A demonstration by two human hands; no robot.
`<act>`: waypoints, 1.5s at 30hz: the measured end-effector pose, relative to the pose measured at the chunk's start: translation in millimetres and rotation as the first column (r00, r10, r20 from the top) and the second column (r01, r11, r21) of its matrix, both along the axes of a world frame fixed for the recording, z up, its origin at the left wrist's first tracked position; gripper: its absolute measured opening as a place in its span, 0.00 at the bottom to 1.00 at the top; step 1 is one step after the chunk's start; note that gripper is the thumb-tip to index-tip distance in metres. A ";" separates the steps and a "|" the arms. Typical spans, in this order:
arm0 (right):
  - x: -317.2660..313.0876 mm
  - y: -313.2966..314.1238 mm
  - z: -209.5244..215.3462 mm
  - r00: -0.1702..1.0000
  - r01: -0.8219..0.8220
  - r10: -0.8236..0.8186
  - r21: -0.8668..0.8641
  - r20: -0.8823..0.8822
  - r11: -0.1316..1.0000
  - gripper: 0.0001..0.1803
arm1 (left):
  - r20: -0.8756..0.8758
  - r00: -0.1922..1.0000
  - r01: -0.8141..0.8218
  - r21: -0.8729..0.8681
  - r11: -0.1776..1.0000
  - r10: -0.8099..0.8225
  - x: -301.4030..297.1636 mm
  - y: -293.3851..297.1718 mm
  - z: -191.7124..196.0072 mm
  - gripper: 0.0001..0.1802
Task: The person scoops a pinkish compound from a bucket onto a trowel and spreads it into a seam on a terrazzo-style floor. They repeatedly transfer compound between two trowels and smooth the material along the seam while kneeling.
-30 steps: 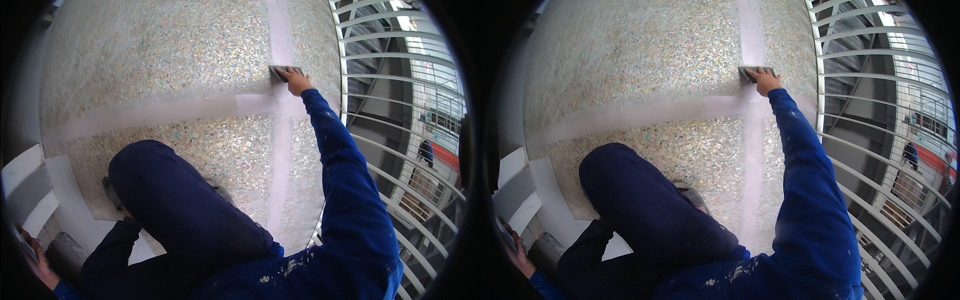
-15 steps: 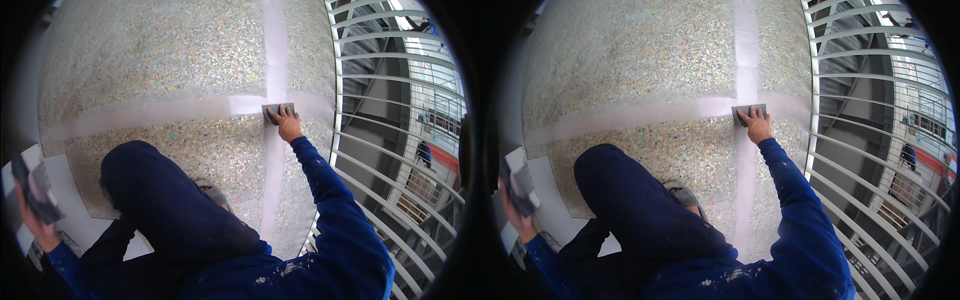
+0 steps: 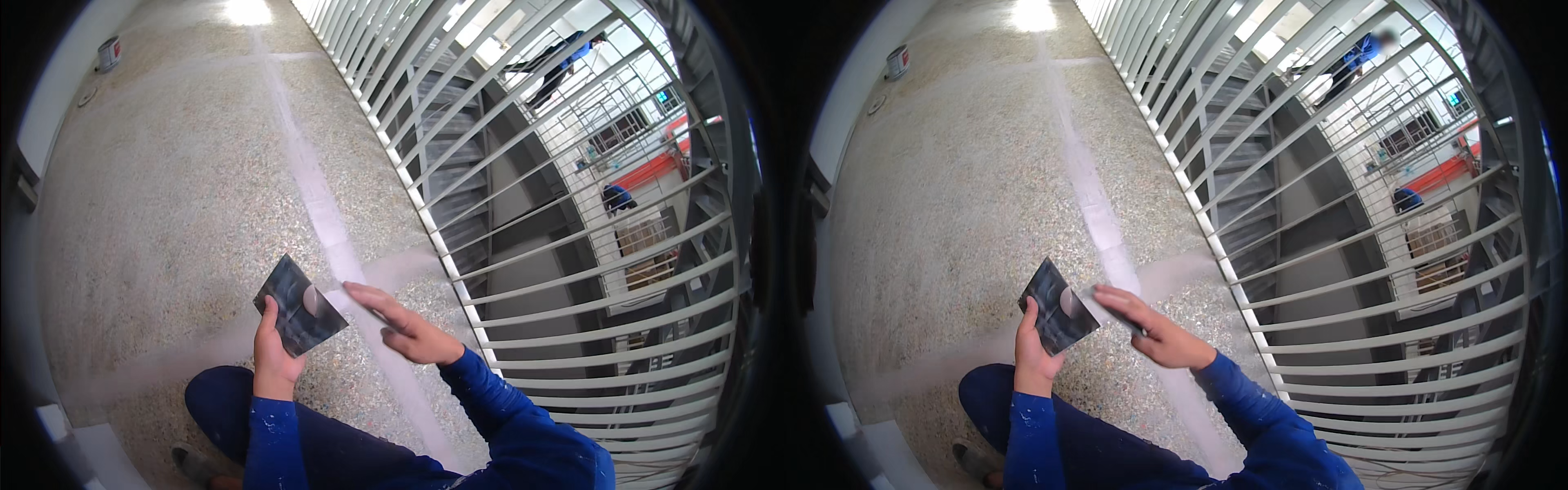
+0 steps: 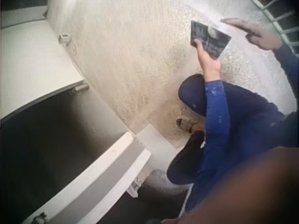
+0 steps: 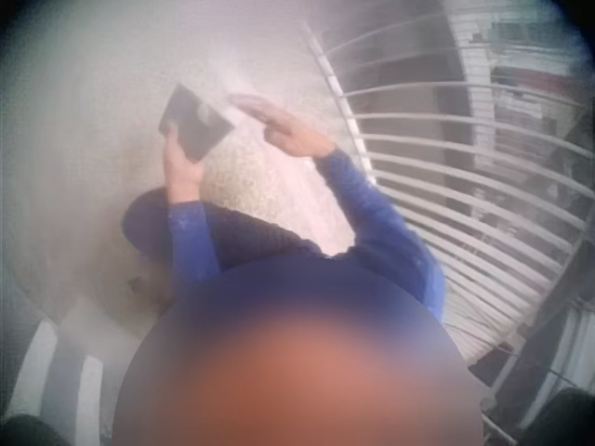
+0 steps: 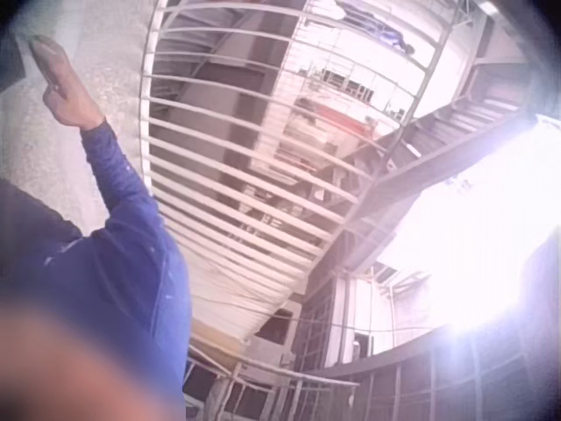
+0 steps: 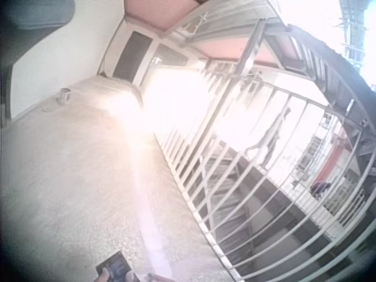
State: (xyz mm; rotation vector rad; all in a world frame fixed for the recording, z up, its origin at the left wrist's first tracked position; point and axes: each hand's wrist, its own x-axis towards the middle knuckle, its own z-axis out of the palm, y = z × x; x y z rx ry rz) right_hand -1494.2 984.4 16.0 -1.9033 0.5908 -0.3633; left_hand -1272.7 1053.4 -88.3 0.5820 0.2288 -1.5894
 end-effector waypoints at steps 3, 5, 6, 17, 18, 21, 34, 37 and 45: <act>37.1 27.9 17.6 0.999 -0.031 0.029 -0.113 -0.018 0.993 0.47 | -0.080 0.996 0.019 -0.095 0.995 -0.027 -2.8 3.0 -3.6 0.29; 44.5 33.2 7.0 0.999 0.011 -0.019 -0.179 -0.044 0.984 0.45 | -0.043 0.999 -0.010 -0.088 0.996 0.007 -5.4 6.1 -2.4 0.30; 43.5 34.7 -2.5 0.997 0.023 -0.038 -0.187 -0.074 0.982 0.44 | -0.024 0.999 -0.043 -0.052 0.998 0.041 -5.9 8.3 -0.6 0.30; 1.5 16.6 -2.3 0.909 0.403 -0.342 0.298 -0.236 0.865 0.21 | 0.277 0.938 -0.189 -0.089 0.978 0.207 27.3 8.1 0.7 0.33; 2.5 14.7 2.6 0.860 0.511 -0.433 0.485 -0.272 0.710 0.19 | 0.314 0.925 -0.188 -0.117 0.975 0.216 26.6 7.3 1.0 0.33; 14.6 17.5 -1.1 0.837 0.540 -0.496 0.496 -0.231 0.680 0.22 | 0.362 0.905 -0.187 -0.130 0.974 0.223 22.5 8.8 4.2 0.37; 75.0 0.1 -46.8 0.676 0.684 -0.734 0.435 -0.074 0.586 0.17 | 0.729 0.677 0.120 -0.244 0.962 0.101 15.5 14.3 0.6 0.29; 77.4 -19.7 -35.4 0.675 0.560 -0.727 0.554 0.127 0.617 0.17 | 0.750 0.661 0.163 -0.115 0.980 -0.022 13.5 19.2 2.1 0.29; 64.6 43.4 1.0 0.983 -0.175 0.130 -0.473 -0.127 0.863 0.32 | -0.002 1.000 -0.007 -0.089 0.996 0.007 21.0 13.0 -10.2 0.29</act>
